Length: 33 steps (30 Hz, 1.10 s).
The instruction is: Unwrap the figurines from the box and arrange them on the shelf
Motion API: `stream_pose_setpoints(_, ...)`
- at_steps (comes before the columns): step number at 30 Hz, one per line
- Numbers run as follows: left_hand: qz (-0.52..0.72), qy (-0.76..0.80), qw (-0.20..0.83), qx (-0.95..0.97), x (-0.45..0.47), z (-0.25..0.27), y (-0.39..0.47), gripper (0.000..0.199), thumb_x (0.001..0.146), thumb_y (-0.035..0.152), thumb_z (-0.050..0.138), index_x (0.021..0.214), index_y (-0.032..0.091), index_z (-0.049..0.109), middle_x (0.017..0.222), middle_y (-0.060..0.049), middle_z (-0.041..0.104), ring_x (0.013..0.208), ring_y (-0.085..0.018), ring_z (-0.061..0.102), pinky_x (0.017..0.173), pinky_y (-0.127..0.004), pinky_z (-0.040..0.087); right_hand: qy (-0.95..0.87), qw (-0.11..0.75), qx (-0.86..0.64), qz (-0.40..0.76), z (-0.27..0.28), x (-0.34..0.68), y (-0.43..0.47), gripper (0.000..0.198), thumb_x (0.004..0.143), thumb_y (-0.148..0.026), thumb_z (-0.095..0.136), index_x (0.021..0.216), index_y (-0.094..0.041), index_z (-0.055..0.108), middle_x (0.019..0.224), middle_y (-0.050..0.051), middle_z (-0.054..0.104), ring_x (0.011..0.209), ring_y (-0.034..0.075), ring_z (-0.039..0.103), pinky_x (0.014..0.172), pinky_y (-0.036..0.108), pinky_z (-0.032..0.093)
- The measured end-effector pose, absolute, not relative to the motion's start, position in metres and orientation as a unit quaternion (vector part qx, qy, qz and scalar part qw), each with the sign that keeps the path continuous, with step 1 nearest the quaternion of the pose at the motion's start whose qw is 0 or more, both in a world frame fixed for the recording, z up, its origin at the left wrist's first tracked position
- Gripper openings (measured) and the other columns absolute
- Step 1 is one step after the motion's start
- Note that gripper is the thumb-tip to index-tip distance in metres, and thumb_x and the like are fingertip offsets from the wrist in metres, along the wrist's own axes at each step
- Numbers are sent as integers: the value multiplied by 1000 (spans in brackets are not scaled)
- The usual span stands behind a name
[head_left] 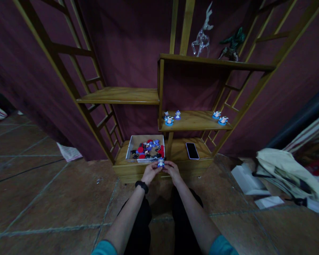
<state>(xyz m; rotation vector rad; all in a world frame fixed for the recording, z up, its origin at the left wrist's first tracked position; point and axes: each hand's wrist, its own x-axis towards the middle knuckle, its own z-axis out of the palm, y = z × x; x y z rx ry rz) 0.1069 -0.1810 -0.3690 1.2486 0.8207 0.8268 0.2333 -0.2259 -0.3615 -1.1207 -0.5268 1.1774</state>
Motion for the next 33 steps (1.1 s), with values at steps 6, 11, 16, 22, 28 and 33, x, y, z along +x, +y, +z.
stream_pose_setpoints(6,352,372,651,560,103,-368,-184,46,60,35,74,100,14,66,83,-7,70,70,-16,62,61,-25,44,-231,653,-495,524,-361,232,-228,28,48,-32,73,68,-16,63,65,1,65,62,17,63,65,35,53)
stream_pose_setpoints(11,348,378,648,562,99,-369,-183,44,59,34,74,98,14,66,80,-6,69,66,-14,60,56,-23,42,-233,653,-491,527,-360,229,-230,27,49,-33,72,69,-16,62,66,1,65,61,16,62,66,35,53)
stream_pose_setpoints(16,350,382,647,560,101,-371,-182,43,60,33,73,98,14,66,79,-6,69,66,-14,60,58,-23,42,-245,650,-487,530,-359,230,-231,27,50,-32,71,70,-16,62,68,2,66,64,17,63,68,35,53)
stream_pose_setpoints(22,355,369,656,554,105,-365,-186,39,59,32,73,93,13,68,79,-6,69,66,-15,59,59,-24,42,-233,650,-493,530,-358,231,-230,24,50,-29,69,69,-17,62,69,1,66,64,17,63,68,34,53)
stream_pose_setpoints(28,365,363,660,547,106,-358,-189,35,59,28,73,90,13,67,79,-5,69,70,-15,59,61,-23,43,-233,654,-492,525,-357,230,-231,23,51,-28,68,70,-16,62,67,0,65,62,16,62,65,32,52)
stream_pose_setpoints(33,364,371,654,549,106,-356,-191,33,58,25,74,88,13,67,77,-4,68,69,-13,59,62,-22,42,-246,654,-482,529,-355,230,-234,23,51,-28,68,70,-16,63,69,0,66,62,15,62,65,30,52)
